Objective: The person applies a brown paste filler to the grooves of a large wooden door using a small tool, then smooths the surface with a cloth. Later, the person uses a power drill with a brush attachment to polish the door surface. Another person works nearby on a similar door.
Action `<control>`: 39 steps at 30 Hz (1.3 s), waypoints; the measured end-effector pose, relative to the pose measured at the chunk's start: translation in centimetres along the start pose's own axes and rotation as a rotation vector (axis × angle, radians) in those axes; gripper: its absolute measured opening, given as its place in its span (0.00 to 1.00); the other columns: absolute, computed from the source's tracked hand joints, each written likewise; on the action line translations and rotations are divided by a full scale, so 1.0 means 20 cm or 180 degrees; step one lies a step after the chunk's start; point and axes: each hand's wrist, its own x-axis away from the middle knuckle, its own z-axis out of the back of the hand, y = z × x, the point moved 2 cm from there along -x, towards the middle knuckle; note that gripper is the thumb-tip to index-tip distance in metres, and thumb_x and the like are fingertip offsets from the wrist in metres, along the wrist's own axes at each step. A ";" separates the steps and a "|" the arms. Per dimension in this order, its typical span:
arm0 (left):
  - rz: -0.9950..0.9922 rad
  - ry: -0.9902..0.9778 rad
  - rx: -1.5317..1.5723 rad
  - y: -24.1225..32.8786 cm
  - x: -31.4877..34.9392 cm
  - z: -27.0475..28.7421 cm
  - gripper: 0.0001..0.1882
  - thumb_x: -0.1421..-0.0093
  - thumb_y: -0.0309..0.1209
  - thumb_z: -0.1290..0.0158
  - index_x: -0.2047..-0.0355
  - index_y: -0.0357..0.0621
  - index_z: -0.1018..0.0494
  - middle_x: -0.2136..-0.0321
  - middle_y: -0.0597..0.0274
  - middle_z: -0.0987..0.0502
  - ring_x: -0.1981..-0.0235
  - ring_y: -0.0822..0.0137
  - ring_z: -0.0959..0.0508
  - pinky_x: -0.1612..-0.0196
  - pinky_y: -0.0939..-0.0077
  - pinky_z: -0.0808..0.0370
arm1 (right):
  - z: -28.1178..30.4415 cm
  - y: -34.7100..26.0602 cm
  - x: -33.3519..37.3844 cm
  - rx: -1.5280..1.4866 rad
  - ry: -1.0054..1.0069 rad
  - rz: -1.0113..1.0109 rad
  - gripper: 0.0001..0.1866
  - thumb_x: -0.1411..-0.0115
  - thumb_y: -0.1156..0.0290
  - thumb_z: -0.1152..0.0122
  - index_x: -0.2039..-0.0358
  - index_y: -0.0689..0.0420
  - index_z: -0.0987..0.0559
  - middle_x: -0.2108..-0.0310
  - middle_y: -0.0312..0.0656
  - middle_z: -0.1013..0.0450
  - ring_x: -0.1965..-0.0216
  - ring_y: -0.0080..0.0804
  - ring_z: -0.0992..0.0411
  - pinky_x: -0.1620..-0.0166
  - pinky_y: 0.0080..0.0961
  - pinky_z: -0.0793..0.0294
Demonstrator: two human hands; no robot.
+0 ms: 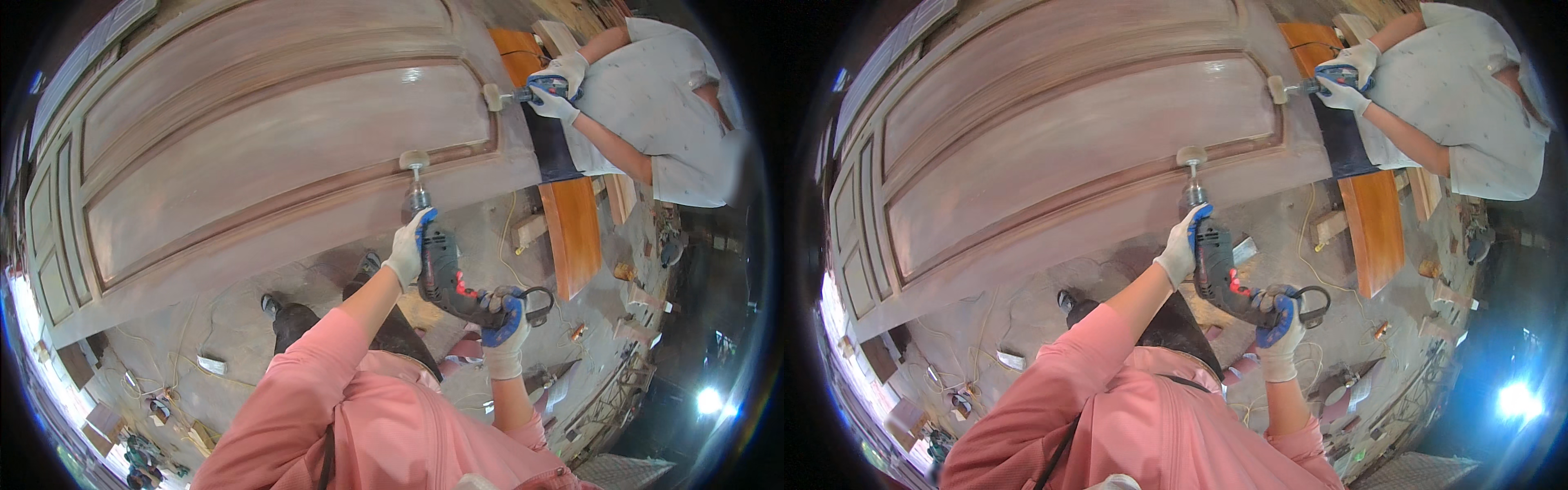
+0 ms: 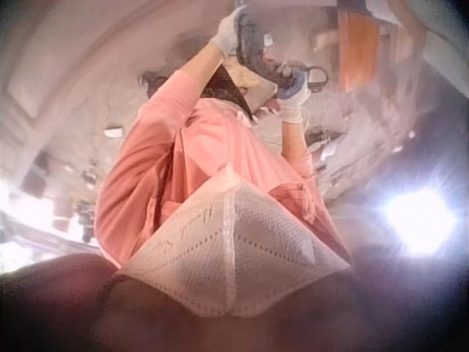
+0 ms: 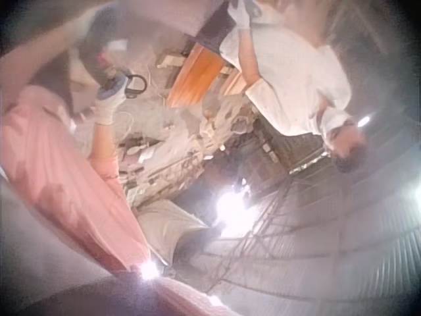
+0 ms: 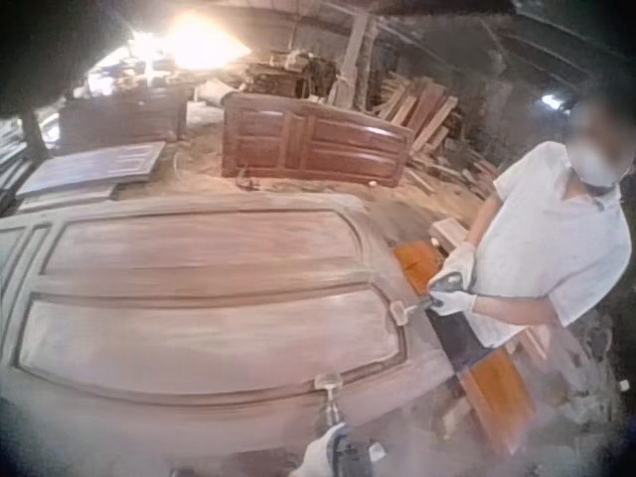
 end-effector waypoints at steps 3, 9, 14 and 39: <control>-0.0233 0.0090 0.0016 0.00 0.06 0.06 0.14 0.41 0.44 0.38 0.65 0.46 0.22 0.73 0.58 0.20 0.74 0.61 0.19 0.68 0.63 0.20 | -0.01 -0.02 0.02 0.0709 -0.0193 0.0096 0.05 0.41 0.74 0.51 0.66 0.59 0.28 0.75 0.40 0.34 0.70 0.37 0.32 0.51 0.42 0.30; -0.0444 0.0252 0.0136 0.05 0.25 0.06 0.13 0.37 0.44 0.42 0.66 0.48 0.22 0.73 0.60 0.19 0.74 0.62 0.19 0.67 0.65 0.20 | -0.05 -0.13 0.01 0.0465 -0.0705 -0.0302 0.04 0.41 0.75 0.50 0.67 0.59 0.28 0.75 0.40 0.32 0.69 0.39 0.30 0.50 0.43 0.29; -0.0619 0.0713 0.0222 0.11 0.36 -0.04 0.17 0.39 0.48 0.42 0.68 0.47 0.22 0.74 0.58 0.19 0.75 0.59 0.18 0.68 0.63 0.19 | -0.03 -0.14 -0.12 -0.0114 -0.1028 -0.0858 0.03 0.40 0.75 0.49 0.67 0.59 0.27 0.75 0.41 0.31 0.69 0.39 0.30 0.49 0.43 0.29; -0.1943 -0.0492 0.1480 0.02 1.14 0.02 0.30 0.36 0.52 0.49 0.47 0.36 0.27 0.52 0.47 0.20 0.53 0.48 0.19 0.44 0.49 0.25 | -0.32 -0.40 -0.23 -0.1094 -0.3007 -0.2431 0.14 0.37 0.62 0.46 0.55 0.54 0.25 0.71 0.38 0.28 0.59 0.39 0.28 0.35 0.51 0.40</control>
